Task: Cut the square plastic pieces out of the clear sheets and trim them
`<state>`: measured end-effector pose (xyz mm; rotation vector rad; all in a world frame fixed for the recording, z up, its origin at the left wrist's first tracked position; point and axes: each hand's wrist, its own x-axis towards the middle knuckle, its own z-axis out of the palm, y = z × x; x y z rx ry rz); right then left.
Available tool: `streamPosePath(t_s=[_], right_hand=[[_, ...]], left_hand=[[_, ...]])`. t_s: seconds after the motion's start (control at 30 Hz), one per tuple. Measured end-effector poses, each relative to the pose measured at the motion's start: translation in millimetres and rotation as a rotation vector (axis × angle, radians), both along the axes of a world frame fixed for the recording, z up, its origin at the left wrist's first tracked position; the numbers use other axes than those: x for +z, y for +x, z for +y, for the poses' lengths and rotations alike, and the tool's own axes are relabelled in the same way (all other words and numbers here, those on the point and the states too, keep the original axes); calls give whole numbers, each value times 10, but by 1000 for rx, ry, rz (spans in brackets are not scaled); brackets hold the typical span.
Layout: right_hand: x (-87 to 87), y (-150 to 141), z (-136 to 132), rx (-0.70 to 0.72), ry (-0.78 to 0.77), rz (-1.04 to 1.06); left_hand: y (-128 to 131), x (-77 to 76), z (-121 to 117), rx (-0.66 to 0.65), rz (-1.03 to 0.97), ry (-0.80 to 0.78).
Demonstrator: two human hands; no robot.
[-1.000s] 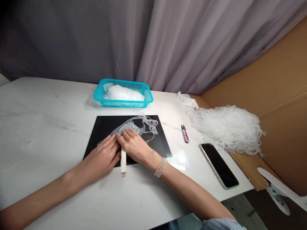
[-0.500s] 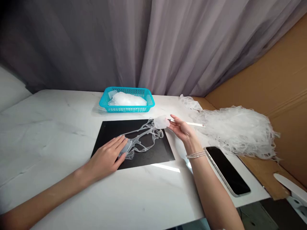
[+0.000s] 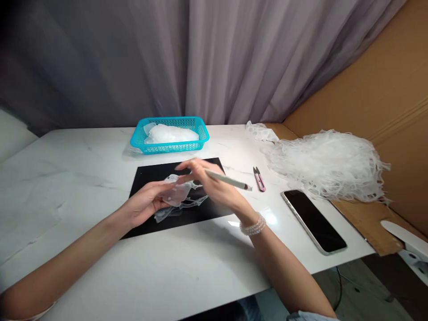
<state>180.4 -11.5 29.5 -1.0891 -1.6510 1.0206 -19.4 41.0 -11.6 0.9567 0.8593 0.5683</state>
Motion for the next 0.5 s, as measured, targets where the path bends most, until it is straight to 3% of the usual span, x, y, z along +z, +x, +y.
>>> streamPosePath(t_s=[0.1,0.3,0.5], right_hand=[[-105,91,114,-153,31,-47],[-396,104,298,119,53,-80],[-440,94,342,101,91,-126]], left_hand=[[-9,-61,-23,-23,81,62],[-38,-13,-12,-77,269,306],[-3,58,37,-149,385,360]])
